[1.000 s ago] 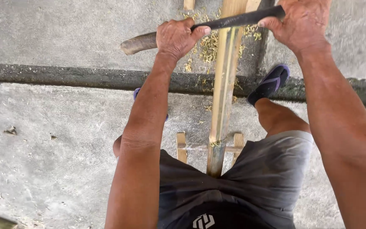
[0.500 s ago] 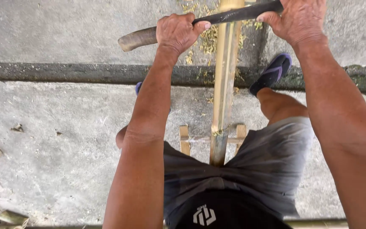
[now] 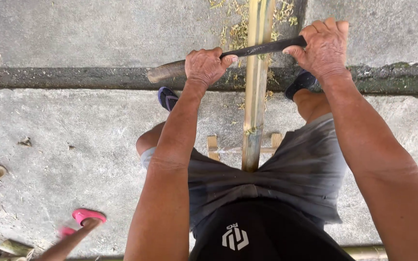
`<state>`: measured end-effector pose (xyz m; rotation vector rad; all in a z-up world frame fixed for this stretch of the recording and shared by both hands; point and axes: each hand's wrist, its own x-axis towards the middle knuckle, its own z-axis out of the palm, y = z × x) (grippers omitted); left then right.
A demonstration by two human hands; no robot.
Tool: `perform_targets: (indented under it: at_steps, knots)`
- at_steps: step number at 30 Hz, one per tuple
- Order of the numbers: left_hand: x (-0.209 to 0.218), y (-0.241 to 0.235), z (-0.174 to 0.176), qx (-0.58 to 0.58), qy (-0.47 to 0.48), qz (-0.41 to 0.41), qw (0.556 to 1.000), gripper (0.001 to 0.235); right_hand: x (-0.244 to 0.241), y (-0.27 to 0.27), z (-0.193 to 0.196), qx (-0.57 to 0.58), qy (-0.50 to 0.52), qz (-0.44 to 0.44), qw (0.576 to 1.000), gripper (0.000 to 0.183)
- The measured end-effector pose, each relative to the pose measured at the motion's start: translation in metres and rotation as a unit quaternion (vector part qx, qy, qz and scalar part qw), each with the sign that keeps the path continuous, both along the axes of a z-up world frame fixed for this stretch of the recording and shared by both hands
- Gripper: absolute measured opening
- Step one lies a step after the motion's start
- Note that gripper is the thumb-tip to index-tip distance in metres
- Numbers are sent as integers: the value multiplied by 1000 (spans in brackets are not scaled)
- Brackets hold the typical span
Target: The recorder is using a large knife to shave the outer bark/skin off a long bamboo pole.
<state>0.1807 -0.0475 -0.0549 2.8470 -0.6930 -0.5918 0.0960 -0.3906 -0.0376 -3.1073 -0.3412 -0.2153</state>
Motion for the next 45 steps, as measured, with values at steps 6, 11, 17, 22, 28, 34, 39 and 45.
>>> perform_targets:
  at_steps: [6, 11, 17, 22, 28, 34, 39, 45]
  knots:
    - [-43, 12, 17, 17, 73, 7, 997, 84, -38, 24, 7, -47, 95, -49, 993, 61]
    - [-76, 24, 20, -2, 65, 12, 998, 83, -75, 43, 22, 2, 80, -49, 996, 59]
    - [-121, 37, 35, 1, 100, 16, 995, 80, -121, 63, 35, 40, 48, -33, 998, 56]
    - [-161, 52, 35, -4, 123, 18, 992, 79, -159, 78, 35, 54, 59, -41, 996, 57]
    - [-185, 64, 27, -17, 88, 2, 996, 81, -178, 86, 41, 88, 52, -35, 994, 58]
    - [-138, 51, 26, 55, 184, -26, 981, 81, -138, 70, 28, 86, 27, -17, 996, 62]
    - [-47, 17, 39, 45, 172, 26, 984, 83, -23, 53, 61, 25, 235, -79, 968, 55]
    - [61, -19, 28, 2, 93, 29, 995, 78, 79, -2, 25, 5, 145, -51, 988, 59]
